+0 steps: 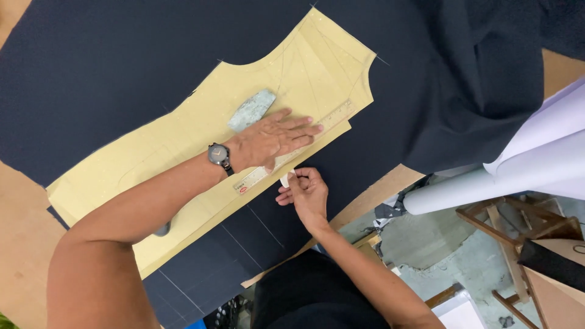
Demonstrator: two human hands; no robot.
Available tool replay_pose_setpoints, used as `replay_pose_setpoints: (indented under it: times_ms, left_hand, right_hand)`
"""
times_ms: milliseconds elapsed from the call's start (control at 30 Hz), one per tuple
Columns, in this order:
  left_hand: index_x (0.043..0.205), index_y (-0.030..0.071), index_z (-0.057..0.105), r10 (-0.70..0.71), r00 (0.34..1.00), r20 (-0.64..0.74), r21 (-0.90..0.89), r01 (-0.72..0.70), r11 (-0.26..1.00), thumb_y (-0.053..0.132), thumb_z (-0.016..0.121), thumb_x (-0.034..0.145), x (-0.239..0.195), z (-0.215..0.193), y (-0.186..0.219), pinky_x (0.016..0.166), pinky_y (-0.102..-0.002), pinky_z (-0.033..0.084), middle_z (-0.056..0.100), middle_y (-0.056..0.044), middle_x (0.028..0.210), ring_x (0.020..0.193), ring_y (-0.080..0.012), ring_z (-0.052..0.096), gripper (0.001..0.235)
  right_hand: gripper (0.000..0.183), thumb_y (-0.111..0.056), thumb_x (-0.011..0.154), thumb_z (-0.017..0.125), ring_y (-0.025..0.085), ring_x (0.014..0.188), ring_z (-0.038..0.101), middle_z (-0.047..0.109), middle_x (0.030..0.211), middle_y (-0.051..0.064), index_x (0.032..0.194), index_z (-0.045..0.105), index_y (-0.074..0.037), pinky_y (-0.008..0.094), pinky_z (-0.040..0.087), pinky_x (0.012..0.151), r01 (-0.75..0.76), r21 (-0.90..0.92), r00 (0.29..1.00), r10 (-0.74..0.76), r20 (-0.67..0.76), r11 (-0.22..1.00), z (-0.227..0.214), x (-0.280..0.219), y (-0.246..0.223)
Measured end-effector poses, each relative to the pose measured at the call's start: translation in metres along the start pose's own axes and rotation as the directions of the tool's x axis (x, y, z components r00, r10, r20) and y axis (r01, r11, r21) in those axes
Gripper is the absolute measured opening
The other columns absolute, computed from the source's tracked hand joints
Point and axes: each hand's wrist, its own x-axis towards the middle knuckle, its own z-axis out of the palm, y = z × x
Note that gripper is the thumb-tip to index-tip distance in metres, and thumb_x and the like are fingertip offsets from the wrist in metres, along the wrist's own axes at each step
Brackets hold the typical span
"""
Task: Tracing the outline of a paper pattern onto fabric using tailor's chalk and a ruler, with the pattern held in place by weights.
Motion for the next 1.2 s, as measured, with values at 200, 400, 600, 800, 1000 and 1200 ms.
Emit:
replay_pose_setpoints:
  times_ms: [200, 400, 600, 800, 1000, 1200]
  left_hand:
    - [0.159, 0.019, 0.047, 0.027, 0.996, -0.083, -0.008, -0.028, 1.000, 0.045, 0.104, 0.057, 0.001, 0.014, -0.009, 0.128, -0.056, 0.033, 0.037, 0.003, 0.177, 0.164, -0.0234, 0.030, 0.120]
    - [0.163, 0.015, 0.046, 0.059, 0.997, -0.057, -0.052, -0.062, 0.997, 0.039, 0.105, 0.060, 0.001, 0.019, -0.017, 0.128, -0.058, 0.031, 0.035, -0.001, 0.178, 0.165, -0.0255, 0.027, 0.121]
    - [0.166, 0.019, 0.043, 0.043, 0.998, -0.035, -0.002, -0.043, 0.999, 0.045, 0.102, 0.063, 0.005, 0.028, -0.017, 0.130, -0.057, 0.026, 0.030, 0.003, 0.180, 0.167, -0.0222, 0.021, 0.121]
    - [0.165, 0.020, 0.043, 0.049, 0.998, -0.033, -0.007, -0.049, 0.999, 0.045, 0.101, 0.066, 0.000, 0.014, -0.016, 0.128, -0.055, 0.029, 0.031, 0.003, 0.180, 0.165, -0.0224, 0.024, 0.117]
    - [0.164, 0.022, 0.044, 0.056, 0.998, -0.004, 0.037, -0.056, 0.998, 0.051, 0.100, 0.066, -0.002, 0.003, -0.017, 0.126, -0.053, 0.030, 0.033, 0.005, 0.179, 0.164, -0.0215, 0.027, 0.117]
    - [0.166, 0.022, 0.042, 0.050, 0.999, 0.009, 0.049, -0.051, 0.998, 0.051, 0.098, 0.069, -0.003, -0.001, -0.015, 0.126, -0.053, 0.028, 0.031, 0.005, 0.180, 0.166, -0.0212, 0.024, 0.116]
  right_hand:
    - [0.027, -0.010, 0.109, 0.058, 0.042, 0.059, 0.077, 0.074, 0.083, 0.037, 0.124, 0.052, 0.012, 0.040, 0.069, 0.049, 0.034, 0.024, 0.999, -0.034, -0.006, 0.999, -0.003, 0.008, 0.025]
    - [0.025, -0.009, 0.109, 0.059, 0.041, 0.060, 0.078, 0.075, 0.085, 0.037, 0.123, 0.052, 0.010, 0.039, 0.070, 0.049, 0.067, -0.016, 0.998, -0.067, -0.009, 0.998, -0.001, 0.004, 0.014]
    - [0.024, -0.007, 0.109, 0.058, 0.041, 0.059, 0.079, 0.075, 0.084, 0.036, 0.122, 0.053, 0.013, 0.039, 0.071, 0.048, 0.088, -0.043, 0.996, -0.088, -0.016, 0.995, 0.005, 0.000, 0.007]
    - [0.028, -0.009, 0.107, 0.062, 0.041, 0.058, 0.078, 0.075, 0.084, 0.037, 0.123, 0.052, 0.011, 0.038, 0.069, 0.047, 0.056, -0.037, 0.998, -0.057, -0.032, 0.998, 0.004, 0.002, 0.012]
    - [0.026, -0.008, 0.107, 0.062, 0.039, 0.058, 0.078, 0.076, 0.083, 0.035, 0.122, 0.052, 0.010, 0.039, 0.070, 0.046, 0.042, -0.034, 0.998, -0.043, -0.053, 0.999, 0.008, 0.003, 0.014]
    - [0.024, -0.006, 0.107, 0.062, 0.038, 0.056, 0.078, 0.076, 0.081, 0.034, 0.121, 0.054, 0.012, 0.037, 0.069, 0.044, 0.038, -0.044, 0.997, -0.040, -0.059, 0.998, 0.010, 0.001, 0.007]
